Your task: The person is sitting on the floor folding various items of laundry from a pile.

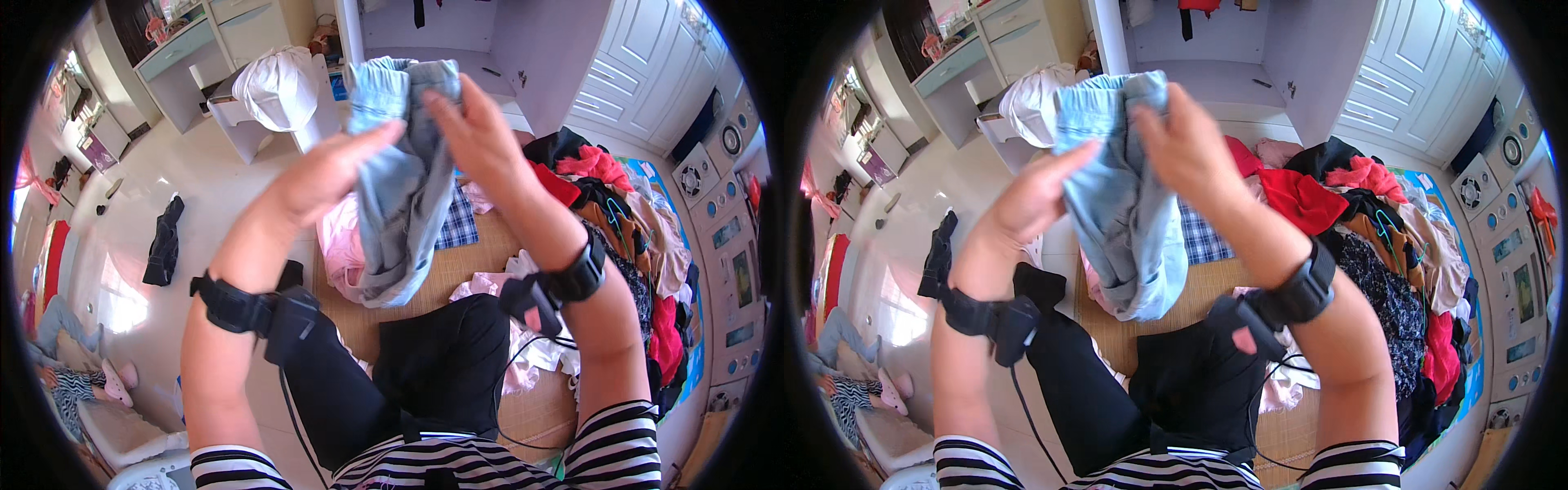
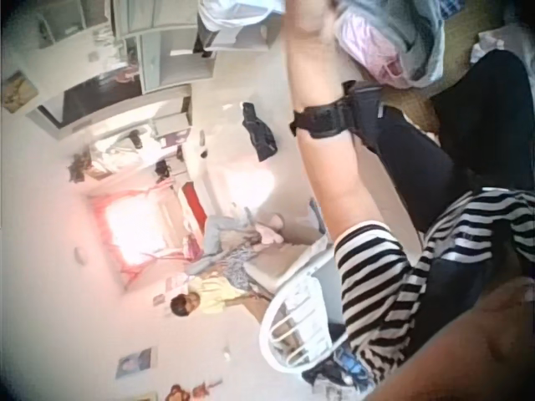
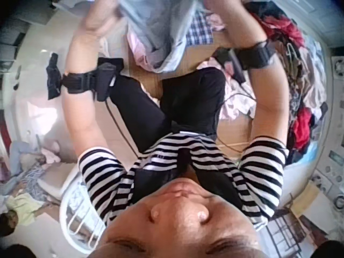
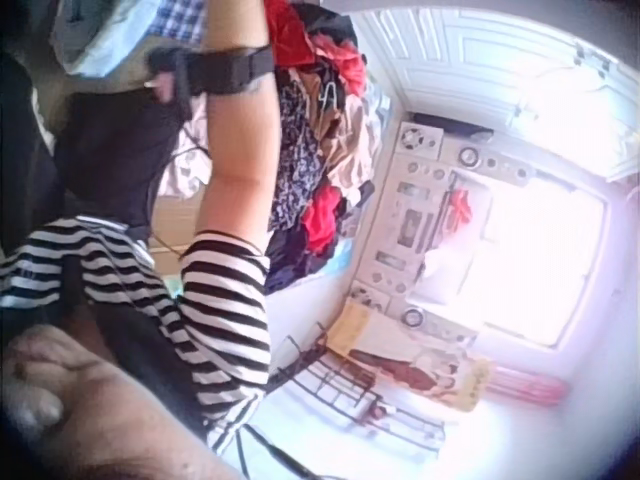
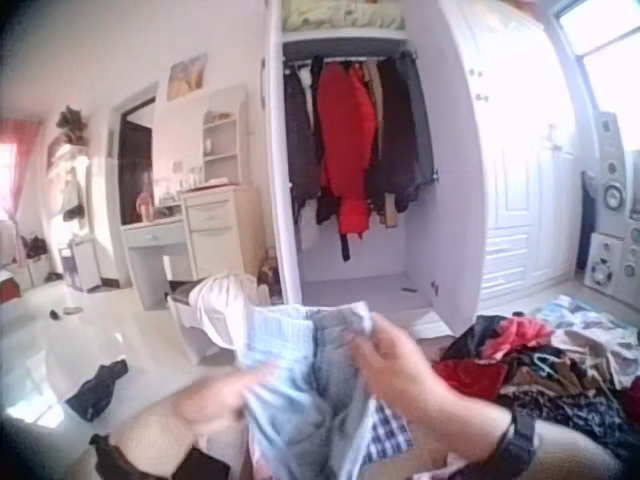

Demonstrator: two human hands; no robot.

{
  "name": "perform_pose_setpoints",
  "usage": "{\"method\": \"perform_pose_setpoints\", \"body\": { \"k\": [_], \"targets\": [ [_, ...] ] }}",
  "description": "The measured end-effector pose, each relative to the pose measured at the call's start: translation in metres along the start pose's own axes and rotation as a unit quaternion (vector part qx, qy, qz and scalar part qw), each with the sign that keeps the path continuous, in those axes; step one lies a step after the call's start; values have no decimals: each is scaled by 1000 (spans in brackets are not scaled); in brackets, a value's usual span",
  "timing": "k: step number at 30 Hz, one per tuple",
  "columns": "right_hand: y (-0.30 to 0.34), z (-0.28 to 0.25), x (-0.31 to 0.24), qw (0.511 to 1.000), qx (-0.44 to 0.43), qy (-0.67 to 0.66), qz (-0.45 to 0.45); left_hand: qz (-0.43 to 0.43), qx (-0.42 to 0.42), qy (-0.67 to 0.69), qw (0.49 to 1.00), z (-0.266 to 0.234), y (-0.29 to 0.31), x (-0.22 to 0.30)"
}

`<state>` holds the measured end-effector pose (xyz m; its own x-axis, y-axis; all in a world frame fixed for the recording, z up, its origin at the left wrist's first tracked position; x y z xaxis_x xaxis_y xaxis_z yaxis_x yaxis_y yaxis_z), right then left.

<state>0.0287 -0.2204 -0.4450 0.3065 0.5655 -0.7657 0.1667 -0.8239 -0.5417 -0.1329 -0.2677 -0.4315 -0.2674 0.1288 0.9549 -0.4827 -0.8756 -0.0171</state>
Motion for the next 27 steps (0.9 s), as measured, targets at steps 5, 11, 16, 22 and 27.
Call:
{"method": "perform_pose_setpoints", "body": {
  "k": [5,11,16,22,27],
  "targets": [
    [-13,-69,14,986,7,-137,99,141,193,26,971,-85,14,37],
    [-12,-88,-5,999,6,-24,21,153,228,-58,960,-81,18,49],
    [-13,-90,-5,996,64,53,21,157,234,-42,958,-68,18,48],
    [-18,-85,0,994,79,68,15,148,233,-36,961,-70,14,49],
    [0,-51,-23,994,20,-73,75,93,141,18,985,-44,7,27]
  ]
}}
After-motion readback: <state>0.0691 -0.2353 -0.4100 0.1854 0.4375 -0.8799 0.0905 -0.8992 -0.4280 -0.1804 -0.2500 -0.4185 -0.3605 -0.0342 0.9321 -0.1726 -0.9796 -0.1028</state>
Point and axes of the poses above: each hand's wrist, its own y-axis away from the middle knuckle, its own z-axis out of the palm, x = y × z, the point moved 2 cm from there along -y, towards the middle knuckle, and after that the axes turned 5 degrees about y, right-handed, at the moved point
